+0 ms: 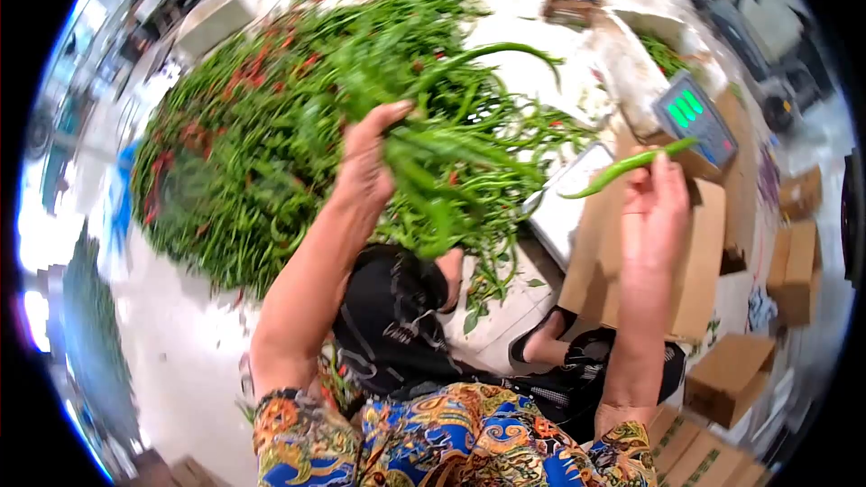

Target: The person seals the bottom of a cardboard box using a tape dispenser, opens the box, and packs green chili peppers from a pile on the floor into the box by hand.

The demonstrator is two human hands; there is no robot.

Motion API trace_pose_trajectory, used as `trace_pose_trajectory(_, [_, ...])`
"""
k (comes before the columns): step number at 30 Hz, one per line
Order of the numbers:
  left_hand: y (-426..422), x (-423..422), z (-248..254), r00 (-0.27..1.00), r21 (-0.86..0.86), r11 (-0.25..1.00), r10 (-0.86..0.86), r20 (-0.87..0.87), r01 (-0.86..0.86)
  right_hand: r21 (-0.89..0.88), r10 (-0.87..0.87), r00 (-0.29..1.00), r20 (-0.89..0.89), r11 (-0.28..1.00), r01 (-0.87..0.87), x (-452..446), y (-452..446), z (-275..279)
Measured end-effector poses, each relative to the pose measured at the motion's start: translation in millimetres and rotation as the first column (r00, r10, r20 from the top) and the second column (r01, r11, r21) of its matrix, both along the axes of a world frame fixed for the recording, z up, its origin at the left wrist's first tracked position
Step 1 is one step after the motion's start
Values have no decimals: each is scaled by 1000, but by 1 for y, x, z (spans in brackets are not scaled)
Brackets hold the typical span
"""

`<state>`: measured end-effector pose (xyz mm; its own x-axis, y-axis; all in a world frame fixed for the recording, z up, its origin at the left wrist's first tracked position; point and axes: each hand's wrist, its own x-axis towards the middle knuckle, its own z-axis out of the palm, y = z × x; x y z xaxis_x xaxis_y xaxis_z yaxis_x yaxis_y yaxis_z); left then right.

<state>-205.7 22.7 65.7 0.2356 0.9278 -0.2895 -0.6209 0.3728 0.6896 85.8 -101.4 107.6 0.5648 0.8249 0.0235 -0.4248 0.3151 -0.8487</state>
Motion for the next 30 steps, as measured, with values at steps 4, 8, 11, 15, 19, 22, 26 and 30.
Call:
trace_pose_trajectory(4, [2, 18, -20, 997, 61, 997, 56, -49, -53, 167, 254, 967, 0, 954, -250, -72, 12, 51])
trace_pose_trajectory(8, [-5, 27, -19, 952, 123, 989, -119, 283, 87, 179, 669, 721, 181, 698, -693, -194, -16, 73])
trace_pose_trajectory(11, [-14, 28, -2, 983, 130, 987, -109, 148, 90, 61, 746, 240, 621, 259, -964, -253, -52, 82])
trace_pose_trajectory(15, [-37, 15, 34, 979, 67, 983, -178, 101, 172, -39, 548, 329, 769, 555, -831, -189, -33, 78])
trace_pose_trajectory(19, [-37, 14, 30, 980, 81, 979, -191, 52, 186, -213, 312, 382, 870, 936, -279, -111, -23, 75])
trace_pose_trajectory(22, [-36, 19, 31, 962, 60, 967, -253, 99, 248, -383, 464, 388, 796, 883, -270, -72, -15, 54])
trace_pose_trajectory(26, [-38, 24, 30, 925, 33, 935, -353, 138, 352, -202, 475, 793, 381, 880, -430, -66, 2, 35])
trace_pose_trajectory(30, [-41, 29, 30, 891, 7, 903, -426, 157, 430, -40, 342, 860, 378, 935, -353, -79, 27, 43])
